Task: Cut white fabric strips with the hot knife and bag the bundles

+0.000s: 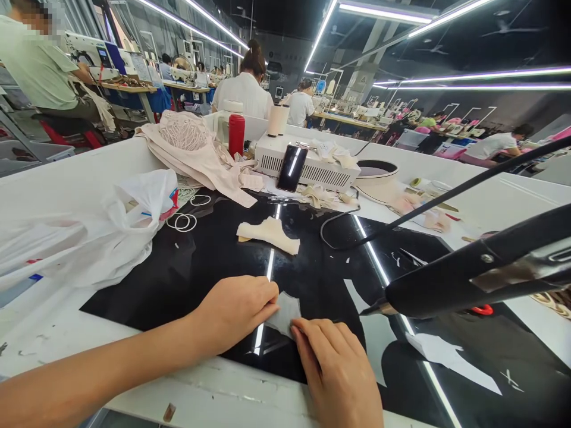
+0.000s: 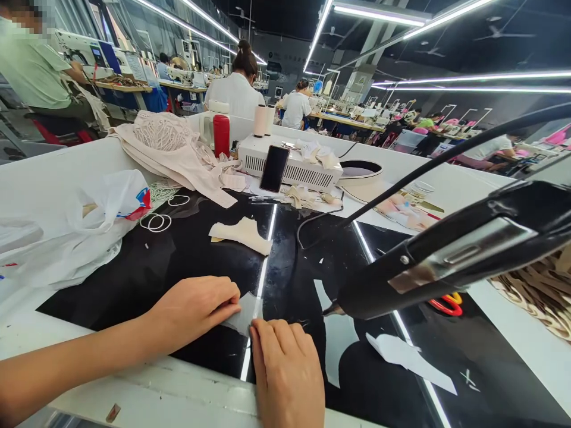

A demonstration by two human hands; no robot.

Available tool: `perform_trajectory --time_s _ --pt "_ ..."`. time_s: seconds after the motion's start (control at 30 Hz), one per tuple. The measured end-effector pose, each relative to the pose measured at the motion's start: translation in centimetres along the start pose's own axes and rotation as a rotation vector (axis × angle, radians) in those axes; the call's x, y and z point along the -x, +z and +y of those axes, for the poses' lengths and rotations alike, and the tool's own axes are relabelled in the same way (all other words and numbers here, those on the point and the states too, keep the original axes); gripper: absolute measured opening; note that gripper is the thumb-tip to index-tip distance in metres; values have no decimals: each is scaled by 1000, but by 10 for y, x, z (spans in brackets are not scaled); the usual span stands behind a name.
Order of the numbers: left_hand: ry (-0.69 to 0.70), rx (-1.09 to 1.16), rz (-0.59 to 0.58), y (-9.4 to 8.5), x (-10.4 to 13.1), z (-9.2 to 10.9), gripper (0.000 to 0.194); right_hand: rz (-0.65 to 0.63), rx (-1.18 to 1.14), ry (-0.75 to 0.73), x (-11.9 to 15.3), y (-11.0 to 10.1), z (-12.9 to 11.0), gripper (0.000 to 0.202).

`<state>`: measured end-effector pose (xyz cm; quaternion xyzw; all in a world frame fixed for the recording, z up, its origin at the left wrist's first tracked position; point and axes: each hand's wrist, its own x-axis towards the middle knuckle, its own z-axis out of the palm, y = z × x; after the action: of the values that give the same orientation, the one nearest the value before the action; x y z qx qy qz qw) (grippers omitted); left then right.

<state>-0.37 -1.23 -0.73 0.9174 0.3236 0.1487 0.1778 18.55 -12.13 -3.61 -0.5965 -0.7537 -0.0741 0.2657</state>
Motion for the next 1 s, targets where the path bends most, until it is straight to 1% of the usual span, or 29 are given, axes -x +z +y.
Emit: perform_trajectory --time_s 0.13,0.4,0.63,0.77,0.93,1.0 --pt "16 -36 25 1 2 0 15 21 11 10 1 2 0 12" --pt "21 -89 29 2 3 0 15 18 -17 21 0 4 1 11" --pt "23 -97 20 0 4 1 13 6 -60 45 0 2 -1 13" --pt "23 -99 7 0 6 0 14 46 -86 105 0 3 -6 19" --pt "12 -101 -19 0 5 1 15 71 -105 110 0 3 -7 22" --pt "7 -104 -22 -1 5 2 15 52 -102 99 -1 3 -6 20"
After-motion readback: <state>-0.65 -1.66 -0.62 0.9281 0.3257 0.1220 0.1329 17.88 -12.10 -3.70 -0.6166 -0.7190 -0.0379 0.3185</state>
